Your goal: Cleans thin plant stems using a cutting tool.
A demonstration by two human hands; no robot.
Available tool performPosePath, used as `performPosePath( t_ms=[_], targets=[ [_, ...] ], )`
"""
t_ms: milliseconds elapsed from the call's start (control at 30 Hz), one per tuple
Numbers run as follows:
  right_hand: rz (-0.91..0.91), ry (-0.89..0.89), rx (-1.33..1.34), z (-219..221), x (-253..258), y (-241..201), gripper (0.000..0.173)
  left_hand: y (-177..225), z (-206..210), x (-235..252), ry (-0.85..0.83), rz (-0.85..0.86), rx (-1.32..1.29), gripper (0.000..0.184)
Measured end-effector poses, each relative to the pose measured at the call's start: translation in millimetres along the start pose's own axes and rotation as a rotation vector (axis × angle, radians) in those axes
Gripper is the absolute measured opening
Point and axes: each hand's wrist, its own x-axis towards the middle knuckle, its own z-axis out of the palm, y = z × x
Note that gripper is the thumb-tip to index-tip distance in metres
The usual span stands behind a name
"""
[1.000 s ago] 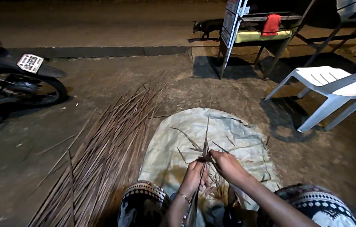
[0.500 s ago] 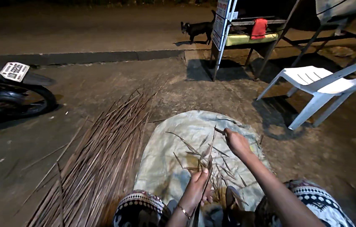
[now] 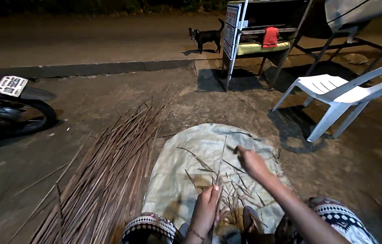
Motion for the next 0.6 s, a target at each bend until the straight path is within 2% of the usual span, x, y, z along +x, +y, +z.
performPosePath(
  t_ms=[67, 133, 233, 367, 533, 600],
  targets=[
    [-0.12, -0.11, -0.061, 16, -19, -22, 0.03, 3, -2, 3, 0.044, -0.003, 0.14, 0.043],
    [-0.148, -0.117, -0.131, 30, -22, -29, 0.027, 4, -1, 3, 0.044, 0.0, 0.175, 0.042],
    [-0.081, -0.015, -0.169, 30, -7, -21, 0.027, 7, 1, 2, 0.019, -0.01, 0.17, 0.043],
    [0.088, 0.07, -0.131, 8, 15, -10, 0.031, 8, 3, 1, -0.025, -0.014, 0.144, 0.042],
    [0.165, 0.049, -0.147, 0, 20, -2, 0.031, 10, 7, 1, -0.02, -0.02, 0.18, 0.041],
    [0.233, 0.041, -0.126, -3, 22, 1, 0.034, 9, 11, 0, -0.026, 0.037, 0.181, 0.04]
  ],
)
